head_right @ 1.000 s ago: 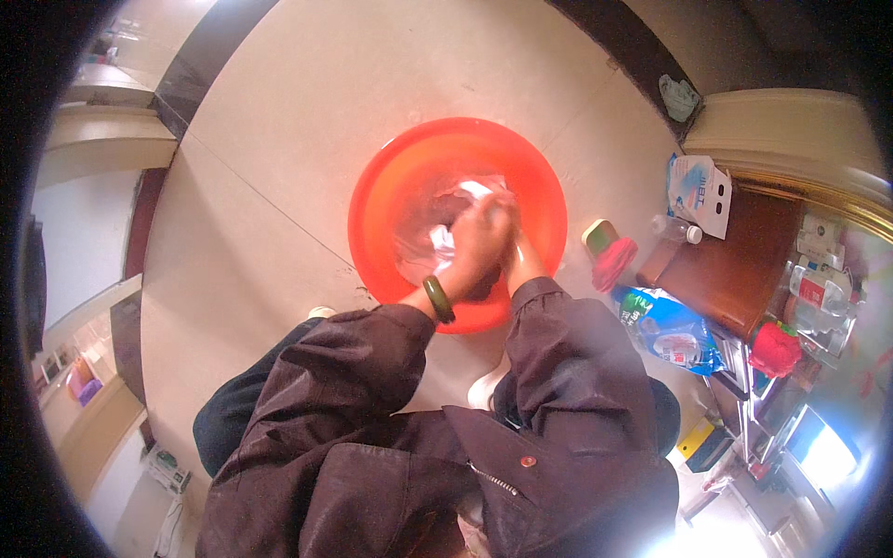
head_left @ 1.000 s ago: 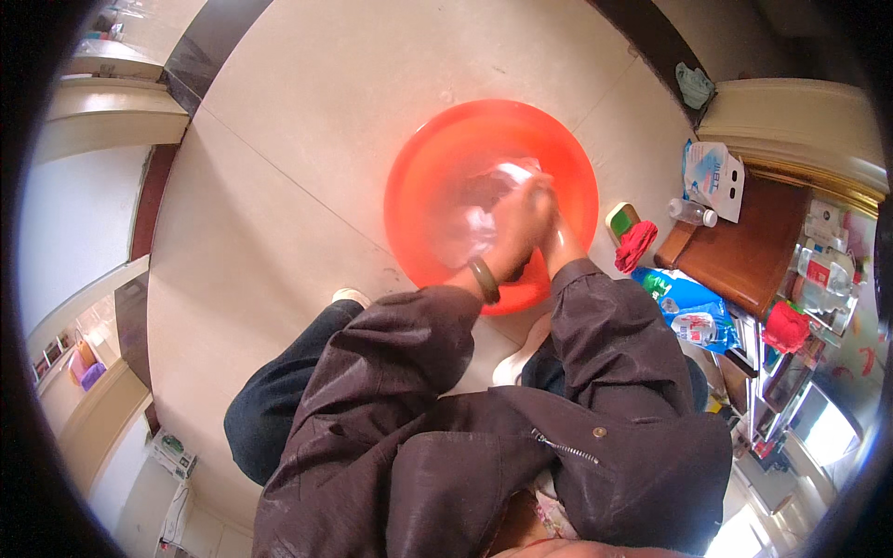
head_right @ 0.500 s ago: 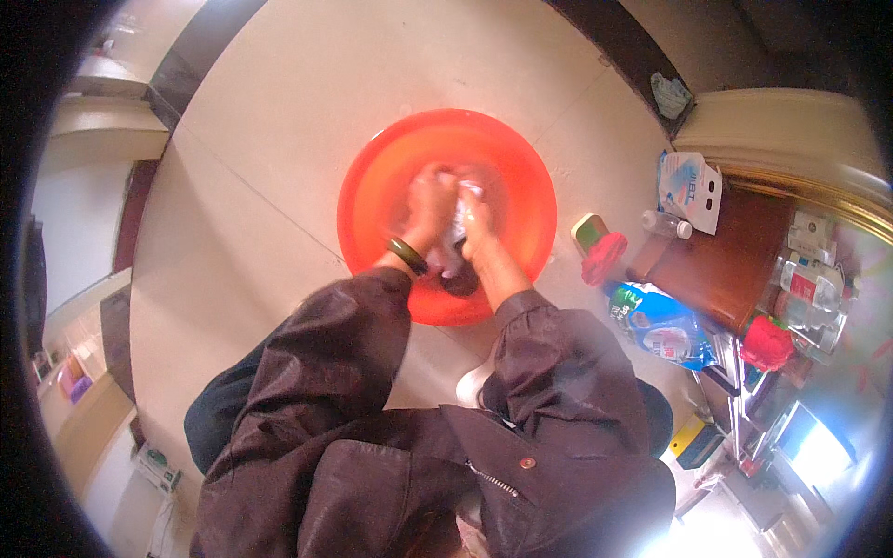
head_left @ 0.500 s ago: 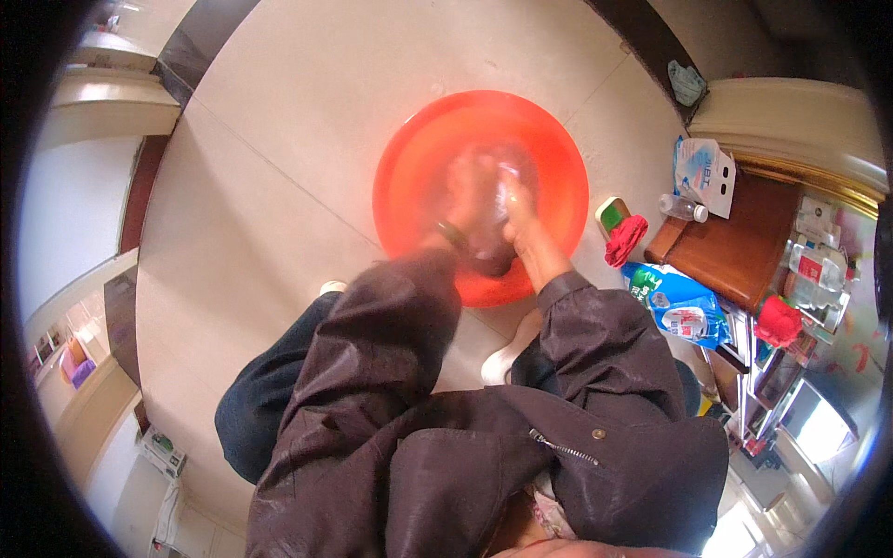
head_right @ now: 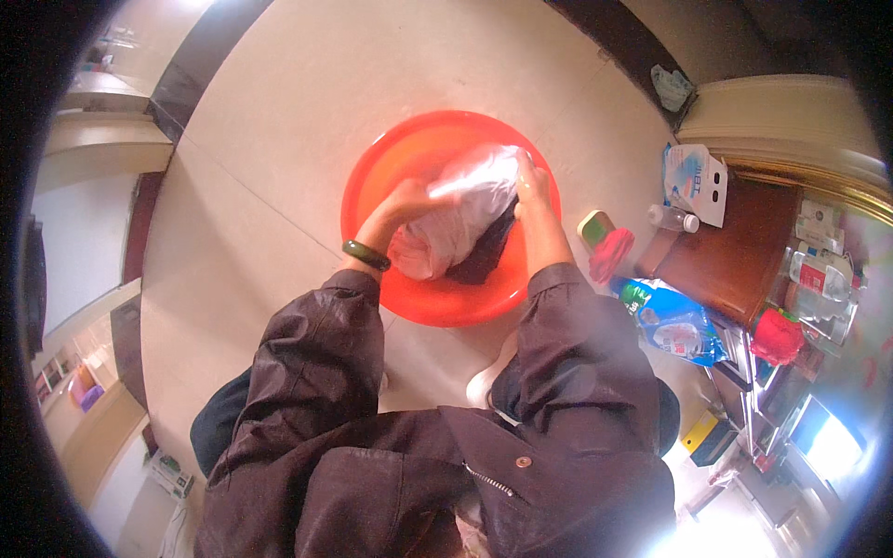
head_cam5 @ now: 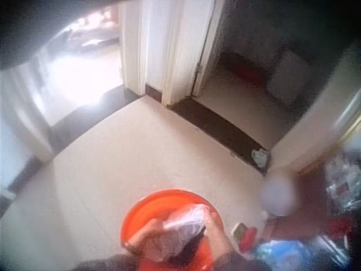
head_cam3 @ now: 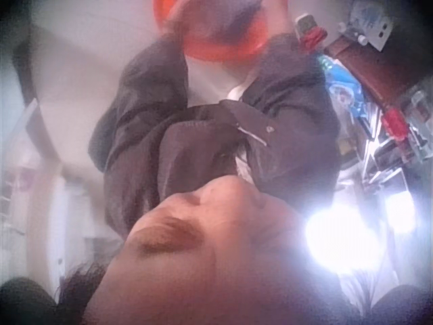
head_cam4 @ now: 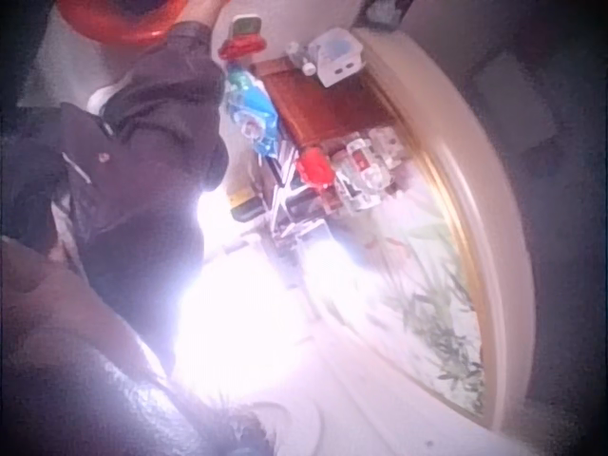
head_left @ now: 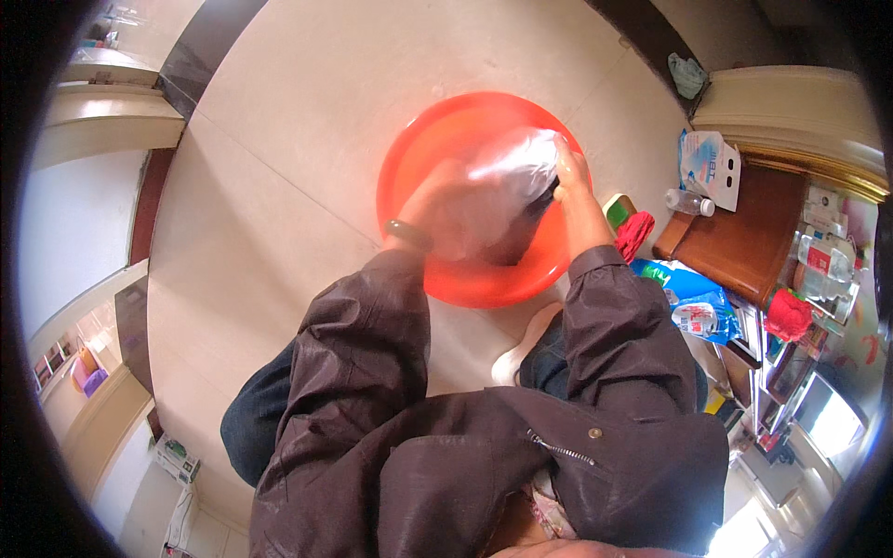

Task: The person sits on the floor and washes a sock by hand in a red basin filled with water. They repeatedly rub and squeeze the sock, then wring it out and lift it from the basin.

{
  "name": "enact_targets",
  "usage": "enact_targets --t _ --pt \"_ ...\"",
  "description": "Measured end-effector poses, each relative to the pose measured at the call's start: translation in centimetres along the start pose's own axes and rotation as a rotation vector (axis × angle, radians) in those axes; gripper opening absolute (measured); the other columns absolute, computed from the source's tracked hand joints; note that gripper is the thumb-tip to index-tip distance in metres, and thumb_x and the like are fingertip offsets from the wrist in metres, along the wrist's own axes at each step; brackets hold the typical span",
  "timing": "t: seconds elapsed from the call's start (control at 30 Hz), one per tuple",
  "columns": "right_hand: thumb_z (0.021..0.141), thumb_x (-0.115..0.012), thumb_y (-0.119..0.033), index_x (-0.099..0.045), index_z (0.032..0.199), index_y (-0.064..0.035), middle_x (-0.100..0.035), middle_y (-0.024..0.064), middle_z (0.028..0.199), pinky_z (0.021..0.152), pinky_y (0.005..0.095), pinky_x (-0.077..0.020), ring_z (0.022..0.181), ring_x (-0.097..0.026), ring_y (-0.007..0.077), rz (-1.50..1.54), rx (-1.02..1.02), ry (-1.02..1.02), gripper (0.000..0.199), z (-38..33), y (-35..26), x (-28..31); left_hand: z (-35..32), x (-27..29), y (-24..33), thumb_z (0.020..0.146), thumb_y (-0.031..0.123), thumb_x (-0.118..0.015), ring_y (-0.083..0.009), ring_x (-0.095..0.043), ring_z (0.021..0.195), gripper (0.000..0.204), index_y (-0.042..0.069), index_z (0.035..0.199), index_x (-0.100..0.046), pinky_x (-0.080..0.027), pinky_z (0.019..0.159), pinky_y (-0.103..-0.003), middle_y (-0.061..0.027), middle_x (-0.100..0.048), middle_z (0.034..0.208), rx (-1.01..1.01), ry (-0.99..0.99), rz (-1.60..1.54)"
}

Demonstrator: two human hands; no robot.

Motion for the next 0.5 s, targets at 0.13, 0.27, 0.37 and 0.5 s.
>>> enact_targets --t 0.13,0.27,0.37,0.5 --pt "0.087 -0.061 -0.042 -0.058 0.105 0.0045 -0.059 0.0081 0.099 0.080 0.0304 -0.0450 0.092 -0.056 0.0147 -0.265 0.155 -0.251 0.050 -0.3 -1.8 -1.4 -1.0 0.2 -1.6 0.079 0.035 -0.067 -0.0201 -0.064 0.087 0.042 0.001 0.103 -0.064 -0.049 0.075 -0.034 -0.0106 -0.068 0.090 -0.007 -0.203 0.143" --pt "0.072 -0.076 -0.044 -0.051 0.118 0.0037 -0.060 0.0129 0.110 0.089 0.0327 -0.0431 0.102 -0.057 0.0224 -0.859 0.258 -0.645 0.070 -3.2 0.2 -3.3 -2.3 0.2 -0.4 0.082 0.025 -0.061 -0.0178 -0.064 0.084 0.030 0.000 0.098 -0.066 -0.050 0.073 -0.033 -0.0064 -0.068 0.087 0.077 -0.039 -0.387" --pt "0.066 -0.074 -0.028 -0.062 0.102 0.0037 -0.065 0.0119 0.088 0.076 0.0328 -0.0469 0.085 -0.062 0.0213 -1.304 0.269 -0.680 0.049 -3.7 1.9 -2.9 -2.6 0.8 -0.2 0.083 0.022 -0.057 -0.0195 -0.064 0.081 0.029 -0.002 0.098 -0.065 -0.050 0.070 -0.033 -0.0088 -0.067 0.088 0.110 0.017 -0.692" --pt "0.078 -0.062 -0.016 -0.066 0.087 -0.0001 -0.063 0.0016 0.075 0.060 0.0289 -0.0462 0.068 -0.060 0.0122 -0.313 0.047 -0.416 0.019 -1.0 1.7 -0.5 -2.8 1.1 -0.7 0.087 0.036 -0.051 -0.0193 -0.062 0.079 0.039 0.003 0.106 -0.060 -0.050 0.070 -0.031 -0.0052 -0.065 0.091 0.178 0.046 -0.551"
Point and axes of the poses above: each hand's wrist, its own z-axis towards the middle knuckle, its own x-axis out of the back of the hand, y = z × x, the point moved 6 cm from there along z, towards the middle knuckle
